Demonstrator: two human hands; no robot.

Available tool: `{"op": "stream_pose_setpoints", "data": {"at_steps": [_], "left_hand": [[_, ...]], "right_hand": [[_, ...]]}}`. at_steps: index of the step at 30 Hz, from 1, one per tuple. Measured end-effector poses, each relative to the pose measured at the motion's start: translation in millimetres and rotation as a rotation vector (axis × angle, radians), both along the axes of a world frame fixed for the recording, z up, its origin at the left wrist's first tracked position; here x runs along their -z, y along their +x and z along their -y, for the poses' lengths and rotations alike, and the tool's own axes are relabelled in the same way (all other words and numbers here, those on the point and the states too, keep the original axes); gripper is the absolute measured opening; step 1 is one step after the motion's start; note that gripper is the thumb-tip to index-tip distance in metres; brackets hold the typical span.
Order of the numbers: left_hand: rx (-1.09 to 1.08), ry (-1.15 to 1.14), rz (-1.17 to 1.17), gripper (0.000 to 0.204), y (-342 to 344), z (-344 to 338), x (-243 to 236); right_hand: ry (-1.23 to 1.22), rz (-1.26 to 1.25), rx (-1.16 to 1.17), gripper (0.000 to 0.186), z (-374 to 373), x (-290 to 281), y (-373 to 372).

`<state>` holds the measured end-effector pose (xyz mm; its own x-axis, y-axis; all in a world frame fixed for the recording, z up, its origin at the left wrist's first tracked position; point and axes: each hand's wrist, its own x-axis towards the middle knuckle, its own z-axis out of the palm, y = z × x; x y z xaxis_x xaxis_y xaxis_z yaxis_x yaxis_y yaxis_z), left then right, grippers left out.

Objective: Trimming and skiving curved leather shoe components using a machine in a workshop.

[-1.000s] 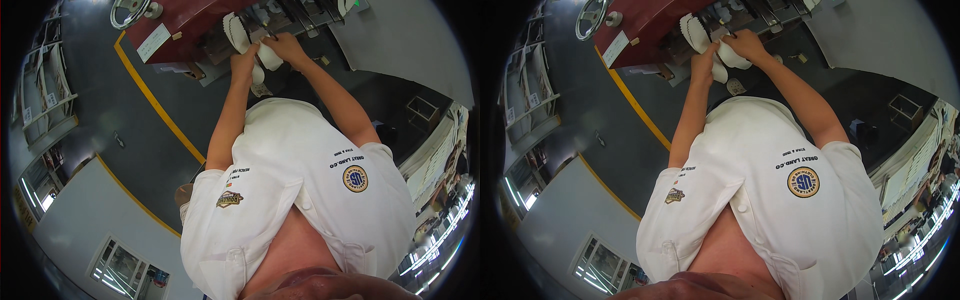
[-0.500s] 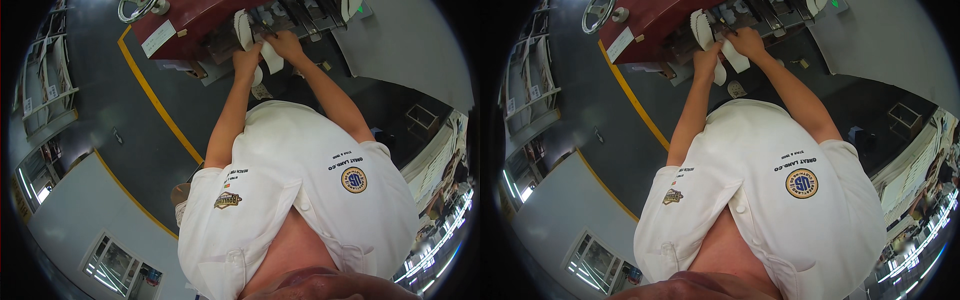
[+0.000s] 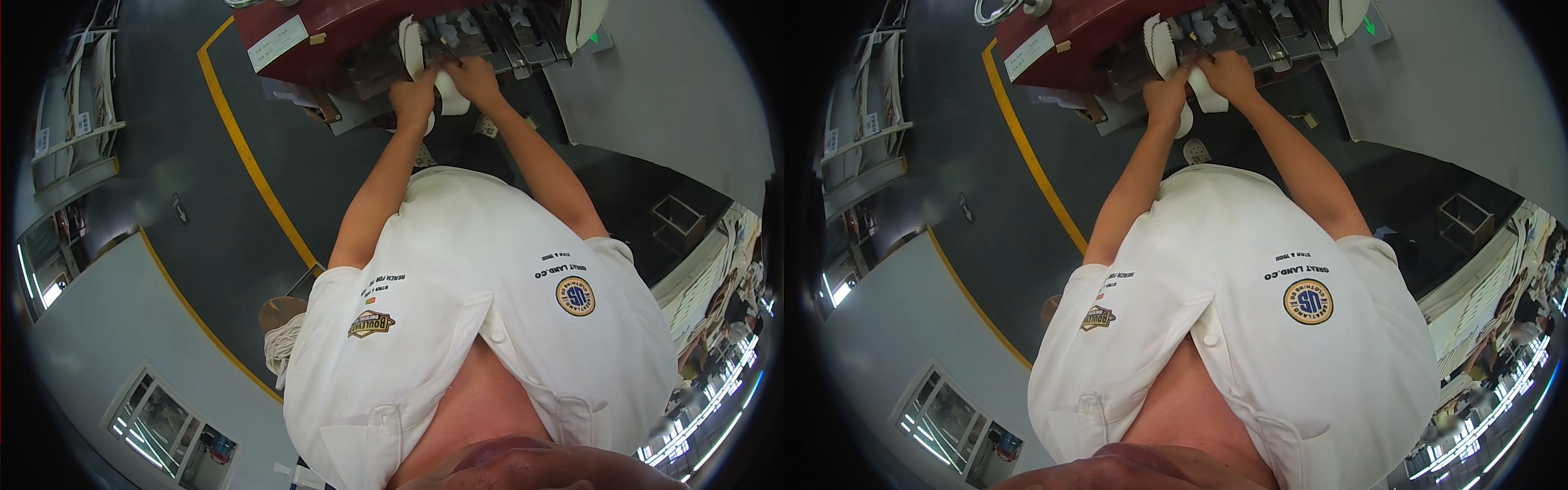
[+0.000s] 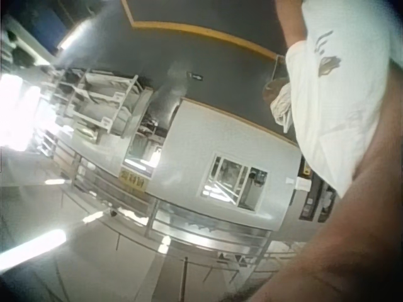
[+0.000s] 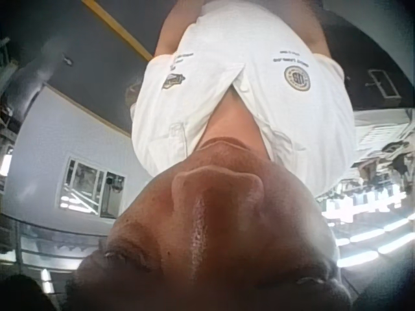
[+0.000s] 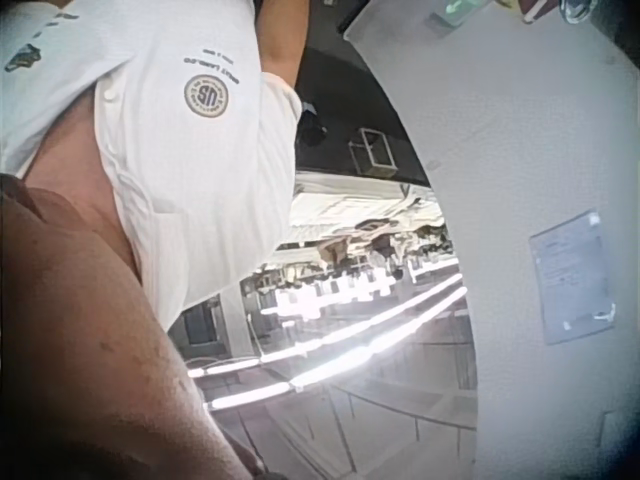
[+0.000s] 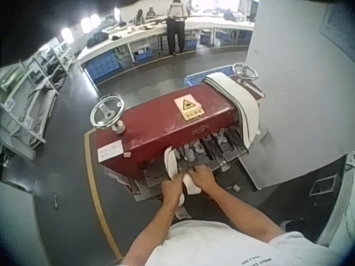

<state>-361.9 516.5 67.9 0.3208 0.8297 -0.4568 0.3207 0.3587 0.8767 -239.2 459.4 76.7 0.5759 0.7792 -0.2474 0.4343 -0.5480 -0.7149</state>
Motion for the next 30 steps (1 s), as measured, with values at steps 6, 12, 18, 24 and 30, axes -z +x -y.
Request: {"op": "stream_pose_setpoints", "data": {"at_steps": [6,12,18,24,30], "left_hand": [[-0.063,-0.151,0.306,0.029,-16,-2,1],[-0.026,-0.296,0.343,0.035,-40,6,9],[0.040,-0.291,0.342,0.032,-31,17,13],[0.030,-0.286,0.333,0.031,-31,18,14],[0.028,-0.346,0.347,0.025,-29,20,13]], "right_hand": [[0.075,0.044,0.019,0.040,26,11,10],[0.060,-0.082,-0.101,0.034,26,-62,-3],[0.188,0.304,-0.334,0.036,2,-35,16],[-0.044,0.479,-0.366,0.031,-17,-62,11],[-0.244,0.629,-0.444,0.028,-47,-78,7]]}}
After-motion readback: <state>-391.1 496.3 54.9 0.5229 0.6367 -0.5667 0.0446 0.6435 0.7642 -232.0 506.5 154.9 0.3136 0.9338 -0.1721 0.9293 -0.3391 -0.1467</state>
